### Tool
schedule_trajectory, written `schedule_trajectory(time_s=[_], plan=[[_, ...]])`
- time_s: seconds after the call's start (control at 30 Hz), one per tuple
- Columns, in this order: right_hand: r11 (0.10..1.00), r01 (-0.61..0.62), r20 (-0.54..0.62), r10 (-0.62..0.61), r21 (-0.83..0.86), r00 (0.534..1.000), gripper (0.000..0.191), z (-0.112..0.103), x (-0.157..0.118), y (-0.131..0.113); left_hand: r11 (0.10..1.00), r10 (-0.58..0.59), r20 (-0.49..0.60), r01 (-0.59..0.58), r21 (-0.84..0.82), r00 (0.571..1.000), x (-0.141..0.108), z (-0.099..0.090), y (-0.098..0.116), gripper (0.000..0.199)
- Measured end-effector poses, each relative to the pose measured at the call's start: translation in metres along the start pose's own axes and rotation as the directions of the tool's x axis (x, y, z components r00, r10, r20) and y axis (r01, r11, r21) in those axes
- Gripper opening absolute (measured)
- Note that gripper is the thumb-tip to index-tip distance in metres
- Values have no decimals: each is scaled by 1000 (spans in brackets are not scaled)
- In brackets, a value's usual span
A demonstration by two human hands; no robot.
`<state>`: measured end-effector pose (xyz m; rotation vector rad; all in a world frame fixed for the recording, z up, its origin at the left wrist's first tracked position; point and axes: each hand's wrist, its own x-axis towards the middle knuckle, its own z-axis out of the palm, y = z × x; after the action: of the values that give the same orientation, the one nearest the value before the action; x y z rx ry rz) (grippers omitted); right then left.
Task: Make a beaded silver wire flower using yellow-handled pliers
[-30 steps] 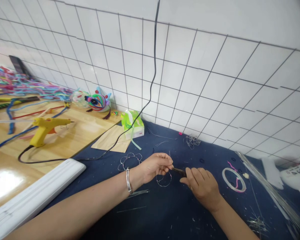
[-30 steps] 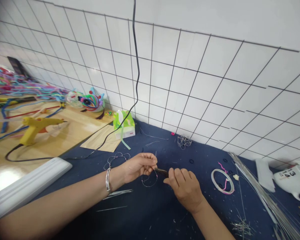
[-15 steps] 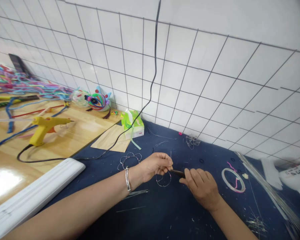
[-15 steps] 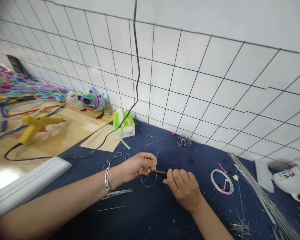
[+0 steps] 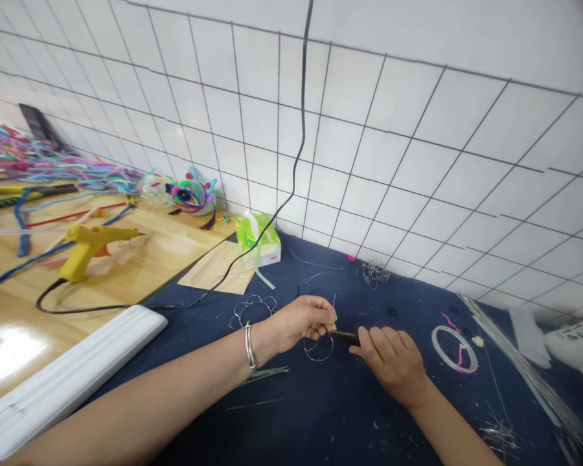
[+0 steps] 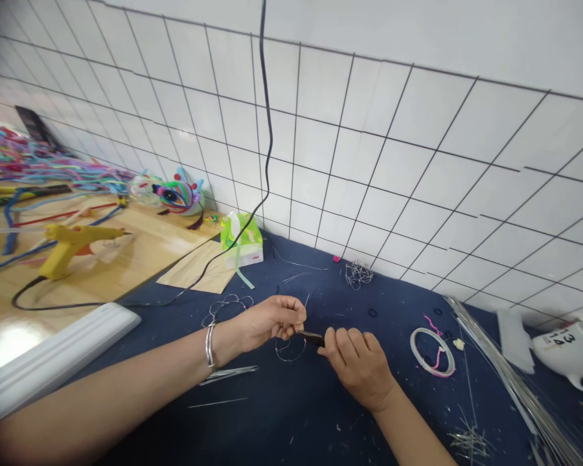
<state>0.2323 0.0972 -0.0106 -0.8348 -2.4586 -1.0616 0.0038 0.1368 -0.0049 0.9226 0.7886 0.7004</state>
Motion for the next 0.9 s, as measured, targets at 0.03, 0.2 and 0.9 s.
schedule_trajectory(time_s=[0.03, 0.2, 0.9], plan=[[1000, 0, 0, 0, 1, 1000, 34, 0, 0, 0, 1000, -2, -3, 2, 1, 1000, 0, 0, 0, 15], [1000, 0, 22, 0, 17, 1000, 32, -2, 1, 0, 1000, 4, -13, -4, -1, 1000, 0, 0, 0, 15], [989, -68, 102, 55, 130, 993, 31, -1, 3, -7, 886, 268, -58, -222, 408, 962, -4, 4, 7, 9]])
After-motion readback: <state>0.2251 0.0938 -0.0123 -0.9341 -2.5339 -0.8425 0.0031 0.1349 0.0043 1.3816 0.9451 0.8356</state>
